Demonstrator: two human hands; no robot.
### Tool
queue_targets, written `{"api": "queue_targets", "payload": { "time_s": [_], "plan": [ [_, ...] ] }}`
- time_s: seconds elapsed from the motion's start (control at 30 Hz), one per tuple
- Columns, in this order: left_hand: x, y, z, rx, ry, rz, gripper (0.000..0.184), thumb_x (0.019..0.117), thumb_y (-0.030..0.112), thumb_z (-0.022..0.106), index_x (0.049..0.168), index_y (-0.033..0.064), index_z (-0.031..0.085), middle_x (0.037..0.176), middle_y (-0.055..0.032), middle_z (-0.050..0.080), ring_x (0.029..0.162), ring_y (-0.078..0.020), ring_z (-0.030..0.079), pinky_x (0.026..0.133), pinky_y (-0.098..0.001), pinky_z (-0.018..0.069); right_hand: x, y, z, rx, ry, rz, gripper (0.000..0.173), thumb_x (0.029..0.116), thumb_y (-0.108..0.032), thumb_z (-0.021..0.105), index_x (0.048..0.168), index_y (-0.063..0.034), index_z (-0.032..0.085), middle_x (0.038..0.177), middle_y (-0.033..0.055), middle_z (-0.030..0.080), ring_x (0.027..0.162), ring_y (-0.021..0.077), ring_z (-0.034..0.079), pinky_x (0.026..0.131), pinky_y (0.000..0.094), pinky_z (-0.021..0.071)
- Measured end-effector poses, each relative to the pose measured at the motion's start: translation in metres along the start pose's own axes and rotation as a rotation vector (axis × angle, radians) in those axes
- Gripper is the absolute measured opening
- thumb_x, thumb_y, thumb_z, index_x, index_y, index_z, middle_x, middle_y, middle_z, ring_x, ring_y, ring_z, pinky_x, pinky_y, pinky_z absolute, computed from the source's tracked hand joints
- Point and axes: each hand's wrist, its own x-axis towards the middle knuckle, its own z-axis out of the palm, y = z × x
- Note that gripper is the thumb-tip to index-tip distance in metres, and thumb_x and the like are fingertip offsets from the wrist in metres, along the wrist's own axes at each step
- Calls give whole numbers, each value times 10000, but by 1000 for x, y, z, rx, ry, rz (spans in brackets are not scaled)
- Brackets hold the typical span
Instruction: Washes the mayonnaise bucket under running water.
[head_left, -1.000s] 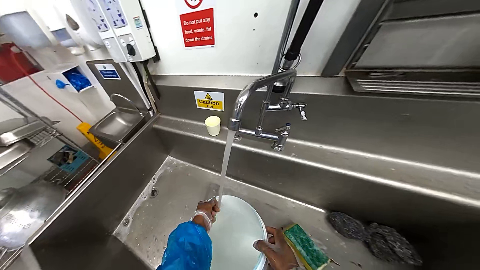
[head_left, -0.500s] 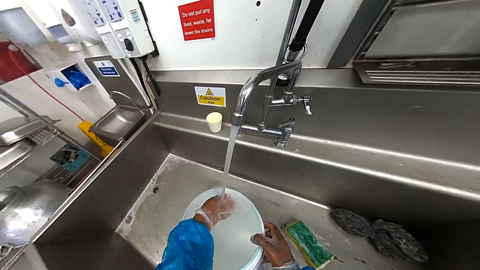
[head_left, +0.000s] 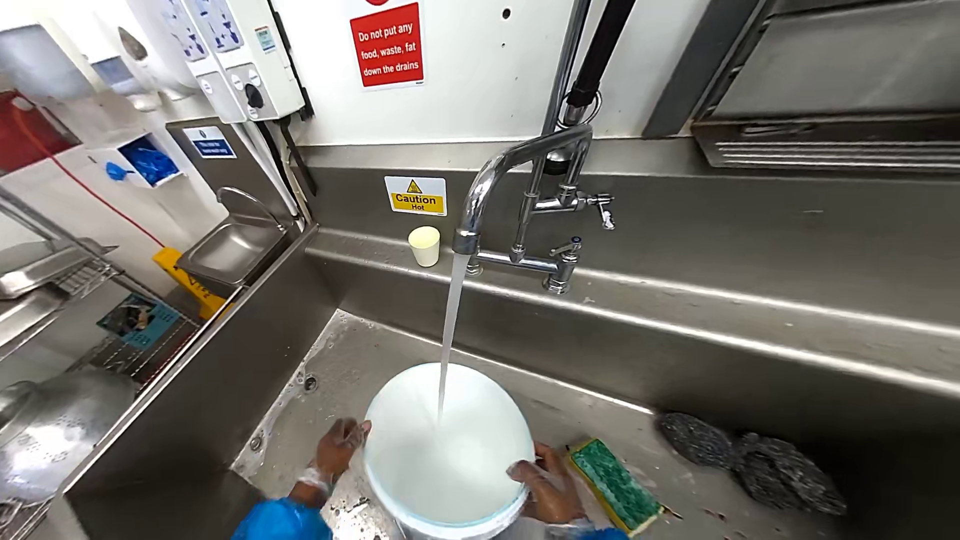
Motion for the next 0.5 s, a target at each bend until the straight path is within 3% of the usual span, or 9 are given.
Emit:
{"api": "queue_targets", "payload": {
  "time_s": [0.07, 0.2, 0.37, 0.5],
  "plan": [
    [-10, -19, 11, -124, -16, -131, 542, 1089, 366, 496, 1464, -21, 447, 1284, -276, 623, 1123, -368, 661, 934, -528, 552, -5, 0, 21, -76, -41, -89, 668, 815, -12, 716, 1421, 31, 437, 1037, 218, 614, 799, 289, 659, 634, 438, 575],
    [-8, -65, 26, -279, 130, -250, 414, 1077, 185, 539, 1421, -41, 493, 1245, -294, 628, 1086, -364, 657, 933, -510, 533, -1, -10, 51, -303, -90, -185, 690, 785, -107, 792, 1400, 10, 499, 968, 156, 651, 836, 259, 652, 782, 460, 551],
    [-2, -77, 39, -361, 157, -303, 382, 1077, 177, 540, 1392, -37, 513, 1212, -282, 638, 1047, -350, 666, 890, -496, 550, 20, -35, 61, -478, -136, -172, 674, 840, -201, 792, 1440, -45, 530, 1104, 162, 686, 998, 282, 670, 917, 490, 534],
    [-2, -86, 44, -399, 200, -326, 368, 1067, 149, 552, 1375, -51, 520, 1207, -285, 638, 1040, -345, 669, 887, -490, 554, 28, -38, 72, -569, -146, -186, 649, 823, -238, 800, 1410, -77, 574, 1123, 147, 701, 1025, 275, 676, 935, 490, 530]
  ]
}}
